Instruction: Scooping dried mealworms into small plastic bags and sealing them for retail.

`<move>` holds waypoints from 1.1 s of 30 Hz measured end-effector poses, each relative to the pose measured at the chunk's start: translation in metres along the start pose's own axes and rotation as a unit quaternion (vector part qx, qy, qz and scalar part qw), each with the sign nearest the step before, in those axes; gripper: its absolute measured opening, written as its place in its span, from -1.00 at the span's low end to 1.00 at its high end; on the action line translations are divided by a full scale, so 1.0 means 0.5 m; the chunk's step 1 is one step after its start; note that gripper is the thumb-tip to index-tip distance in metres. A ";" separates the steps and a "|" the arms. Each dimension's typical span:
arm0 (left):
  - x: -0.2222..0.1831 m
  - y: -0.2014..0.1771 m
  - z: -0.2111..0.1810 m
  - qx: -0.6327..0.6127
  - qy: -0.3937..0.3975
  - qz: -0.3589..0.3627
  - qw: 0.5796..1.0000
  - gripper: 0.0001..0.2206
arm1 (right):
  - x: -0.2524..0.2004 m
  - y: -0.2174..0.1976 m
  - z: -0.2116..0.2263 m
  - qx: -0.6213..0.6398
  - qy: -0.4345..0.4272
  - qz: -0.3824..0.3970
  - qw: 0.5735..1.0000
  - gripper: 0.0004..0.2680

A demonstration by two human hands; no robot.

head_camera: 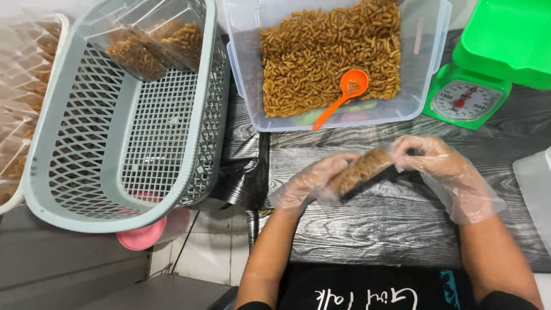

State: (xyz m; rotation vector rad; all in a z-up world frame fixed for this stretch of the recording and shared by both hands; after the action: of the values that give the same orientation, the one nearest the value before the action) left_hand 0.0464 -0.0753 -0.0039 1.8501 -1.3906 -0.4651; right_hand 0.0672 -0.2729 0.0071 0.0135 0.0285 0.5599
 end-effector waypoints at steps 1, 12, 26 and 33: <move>0.001 0.023 0.016 -0.028 -0.022 0.122 0.992 -0.65 | -0.003 -0.007 0.000 -0.028 0.015 -0.035 0.999 -0.93; -0.012 0.005 -0.037 0.227 -0.065 -0.165 0.957 -0.55 | -0.005 -0.021 -0.030 0.053 0.084 -0.165 0.981 -0.87; -0.048 -0.073 -0.092 0.146 0.156 -0.377 0.901 -0.19 | 0.008 0.023 0.044 -0.202 0.137 -0.191 0.951 -0.60; -0.059 -0.053 -0.107 0.199 0.165 -0.416 0.872 -0.41 | 0.023 0.082 0.065 -0.215 0.165 -0.050 0.961 -0.69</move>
State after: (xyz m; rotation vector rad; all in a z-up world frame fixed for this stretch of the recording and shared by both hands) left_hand 0.0899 -0.0258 0.0061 2.6925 -0.4094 -0.2501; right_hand 0.0559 -0.2322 0.0403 -0.5039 0.2314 0.4538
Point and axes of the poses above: each hand's wrist, its own x-axis towards the middle knuckle, its own y-axis out of the palm, z = x × y, the point moved 9 cm from there along x, towards the middle knuckle, and after that the axes turned 6 degrees about z, right-handed, at the moved point
